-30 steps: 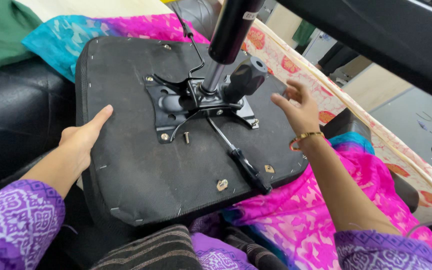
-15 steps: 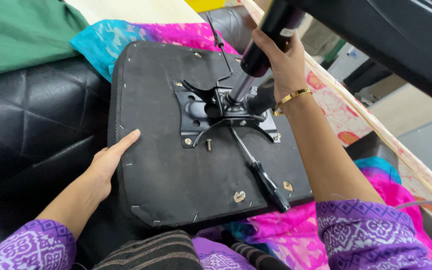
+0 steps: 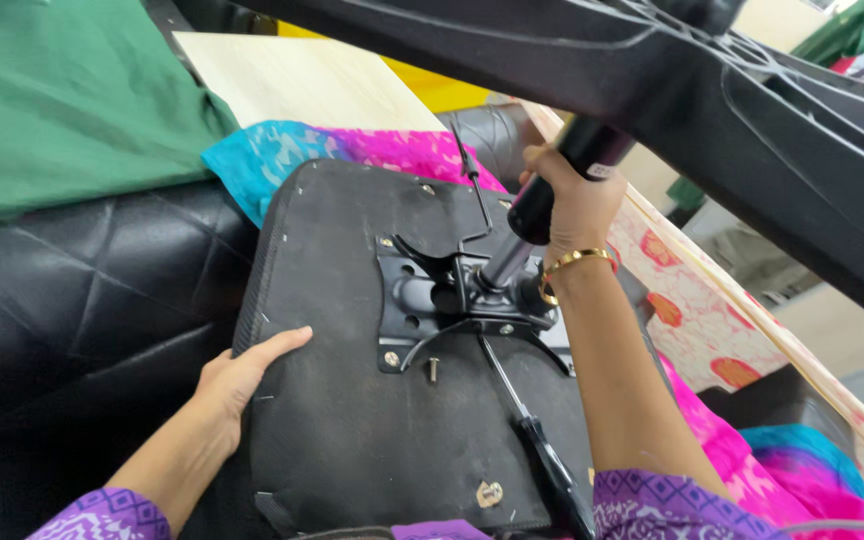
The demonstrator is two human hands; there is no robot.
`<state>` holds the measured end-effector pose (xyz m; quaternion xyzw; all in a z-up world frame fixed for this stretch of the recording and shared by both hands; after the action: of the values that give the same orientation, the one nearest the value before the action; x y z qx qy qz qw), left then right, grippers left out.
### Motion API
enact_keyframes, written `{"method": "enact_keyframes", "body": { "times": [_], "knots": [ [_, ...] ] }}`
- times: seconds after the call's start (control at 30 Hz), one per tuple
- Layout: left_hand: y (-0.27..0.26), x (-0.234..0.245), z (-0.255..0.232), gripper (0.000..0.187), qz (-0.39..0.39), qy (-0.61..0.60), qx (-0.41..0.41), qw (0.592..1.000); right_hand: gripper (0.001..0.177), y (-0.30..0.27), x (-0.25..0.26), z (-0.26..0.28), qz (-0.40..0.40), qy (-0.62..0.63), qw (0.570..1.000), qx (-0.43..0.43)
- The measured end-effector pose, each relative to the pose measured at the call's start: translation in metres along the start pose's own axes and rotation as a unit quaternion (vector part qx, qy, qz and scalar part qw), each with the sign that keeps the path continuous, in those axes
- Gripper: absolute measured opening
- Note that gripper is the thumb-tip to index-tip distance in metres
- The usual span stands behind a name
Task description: The person uses a screwdriver to tighten screws on the underside of a black chair seat, securing the seat to its metal support bracket. The person repeatedly adjusts the seat position and tightens multiple screws to complete the assembly.
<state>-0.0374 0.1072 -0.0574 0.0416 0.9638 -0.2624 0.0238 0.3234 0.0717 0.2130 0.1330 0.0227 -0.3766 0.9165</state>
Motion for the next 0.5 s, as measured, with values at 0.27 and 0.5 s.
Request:
{"method": "enact_keyframes", "body": {
  "times": [0.27,0.5],
  "knots": [
    [-0.003,0.001,-0.019,0.079,0.005,0.004,-0.002,1.000,0.021,-0.009,0.005,0.015,-0.028,0.020,0.999,-0.001],
    [-0.009,-0.037,-0.093,0.061,0.071,-0.037,-0.119,0.990,0.018,-0.007,0.050,0.064,-0.075,0.028,0.994,0.070]
  ]
}}
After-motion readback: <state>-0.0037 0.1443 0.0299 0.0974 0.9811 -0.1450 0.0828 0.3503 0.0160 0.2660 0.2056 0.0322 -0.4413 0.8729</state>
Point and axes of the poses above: each hand's wrist, its own y-axis towards the middle knuckle, its own x-axis out of the back of the hand, z = x × y, the point moved 10 cm from there along y, towards the middle knuckle, and after that the axes turned 13 degrees about -x, right-handed, at the moved point
